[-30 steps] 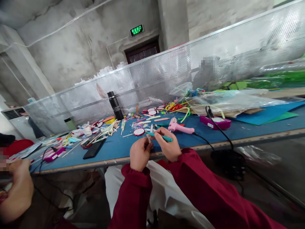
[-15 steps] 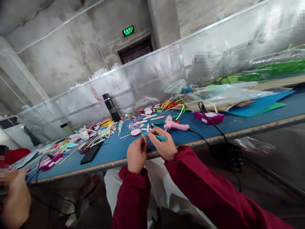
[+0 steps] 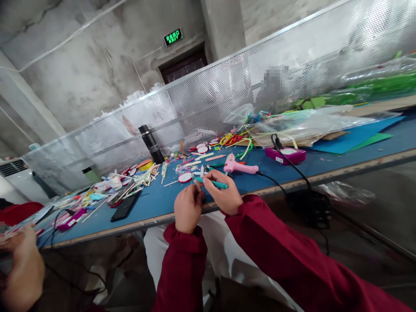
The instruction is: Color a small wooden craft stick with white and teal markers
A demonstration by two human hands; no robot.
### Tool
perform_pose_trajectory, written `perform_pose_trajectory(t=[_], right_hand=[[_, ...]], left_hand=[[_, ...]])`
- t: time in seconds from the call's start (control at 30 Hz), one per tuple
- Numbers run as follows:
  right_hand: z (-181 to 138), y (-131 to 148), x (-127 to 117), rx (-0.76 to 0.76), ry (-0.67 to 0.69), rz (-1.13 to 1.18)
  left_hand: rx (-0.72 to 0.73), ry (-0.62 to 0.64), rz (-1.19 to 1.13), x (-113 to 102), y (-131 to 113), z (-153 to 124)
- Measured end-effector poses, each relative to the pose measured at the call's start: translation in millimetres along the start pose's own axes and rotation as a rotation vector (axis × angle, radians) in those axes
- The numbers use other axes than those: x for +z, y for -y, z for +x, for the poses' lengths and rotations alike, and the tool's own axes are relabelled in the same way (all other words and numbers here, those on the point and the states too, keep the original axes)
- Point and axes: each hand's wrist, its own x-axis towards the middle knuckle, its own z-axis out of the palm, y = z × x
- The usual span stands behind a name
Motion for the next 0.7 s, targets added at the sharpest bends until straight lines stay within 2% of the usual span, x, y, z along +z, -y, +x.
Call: perform_pose_trajectory(t=[0.7], right_hand=[[-1.4, -9.1, 0.9, -0.003, -0.044, 0.006]], left_hand=[[-0.014, 0.013, 0.004, -0.5, -1.4, 2.4]])
